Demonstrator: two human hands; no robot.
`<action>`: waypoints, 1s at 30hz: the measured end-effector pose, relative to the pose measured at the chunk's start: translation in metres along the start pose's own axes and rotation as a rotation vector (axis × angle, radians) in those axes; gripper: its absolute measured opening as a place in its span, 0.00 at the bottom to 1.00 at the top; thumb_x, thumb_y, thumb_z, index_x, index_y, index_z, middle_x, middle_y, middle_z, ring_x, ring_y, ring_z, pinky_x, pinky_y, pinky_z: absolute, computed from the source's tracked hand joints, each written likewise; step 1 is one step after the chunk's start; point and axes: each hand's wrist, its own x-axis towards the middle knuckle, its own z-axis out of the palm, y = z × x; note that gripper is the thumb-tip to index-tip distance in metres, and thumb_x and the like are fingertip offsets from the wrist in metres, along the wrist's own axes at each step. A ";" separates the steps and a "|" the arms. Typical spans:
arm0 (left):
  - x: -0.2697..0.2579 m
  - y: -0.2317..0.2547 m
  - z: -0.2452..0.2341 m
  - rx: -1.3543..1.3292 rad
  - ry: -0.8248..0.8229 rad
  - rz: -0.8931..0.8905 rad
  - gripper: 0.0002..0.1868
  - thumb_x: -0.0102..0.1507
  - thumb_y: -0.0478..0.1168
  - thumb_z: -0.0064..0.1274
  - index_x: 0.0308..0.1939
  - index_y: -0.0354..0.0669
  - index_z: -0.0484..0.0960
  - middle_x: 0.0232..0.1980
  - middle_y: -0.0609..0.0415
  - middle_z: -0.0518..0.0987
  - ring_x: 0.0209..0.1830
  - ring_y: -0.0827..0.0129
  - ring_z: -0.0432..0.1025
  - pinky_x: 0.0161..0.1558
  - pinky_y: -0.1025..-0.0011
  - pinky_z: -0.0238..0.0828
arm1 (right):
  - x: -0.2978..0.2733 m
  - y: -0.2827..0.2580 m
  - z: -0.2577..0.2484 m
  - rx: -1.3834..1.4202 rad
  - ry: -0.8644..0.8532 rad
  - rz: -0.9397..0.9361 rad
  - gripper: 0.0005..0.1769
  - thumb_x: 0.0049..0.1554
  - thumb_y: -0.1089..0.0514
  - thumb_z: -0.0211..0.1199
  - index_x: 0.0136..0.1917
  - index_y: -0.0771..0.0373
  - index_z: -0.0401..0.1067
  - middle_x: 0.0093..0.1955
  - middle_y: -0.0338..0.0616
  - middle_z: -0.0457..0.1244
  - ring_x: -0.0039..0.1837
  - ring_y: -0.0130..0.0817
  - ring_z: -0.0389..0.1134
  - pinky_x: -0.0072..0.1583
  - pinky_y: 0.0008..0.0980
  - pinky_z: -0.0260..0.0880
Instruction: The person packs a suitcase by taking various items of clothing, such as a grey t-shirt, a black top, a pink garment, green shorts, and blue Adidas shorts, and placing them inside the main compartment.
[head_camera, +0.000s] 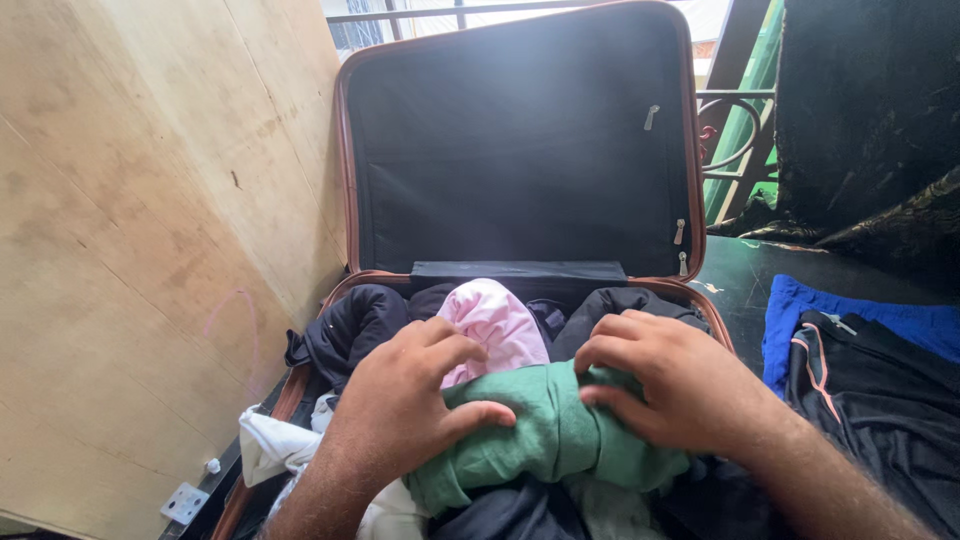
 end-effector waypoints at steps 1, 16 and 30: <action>-0.001 -0.001 0.000 -0.010 -0.091 -0.095 0.36 0.47 0.69 0.67 0.47 0.47 0.86 0.46 0.56 0.81 0.54 0.61 0.77 0.54 0.63 0.73 | -0.002 0.001 -0.001 0.039 -0.097 -0.016 0.25 0.55 0.36 0.70 0.58 0.51 0.74 0.56 0.37 0.67 0.62 0.36 0.69 0.63 0.38 0.69; 0.005 0.016 -0.011 -0.200 -0.405 -0.057 0.42 0.45 0.46 0.65 0.65 0.46 0.76 0.58 0.49 0.80 0.61 0.59 0.74 0.63 0.67 0.69 | -0.009 -0.041 -0.042 0.121 -0.356 0.246 0.46 0.38 0.50 0.72 0.71 0.44 0.63 0.59 0.39 0.68 0.64 0.36 0.70 0.66 0.36 0.70; 0.122 0.064 -0.045 0.086 -0.518 -0.024 0.35 0.48 0.37 0.64 0.61 0.52 0.79 0.53 0.52 0.83 0.52 0.60 0.80 0.54 0.64 0.78 | -0.034 -0.012 -0.076 0.095 -0.097 0.478 0.48 0.40 0.42 0.71 0.72 0.46 0.60 0.55 0.48 0.70 0.57 0.44 0.75 0.60 0.42 0.74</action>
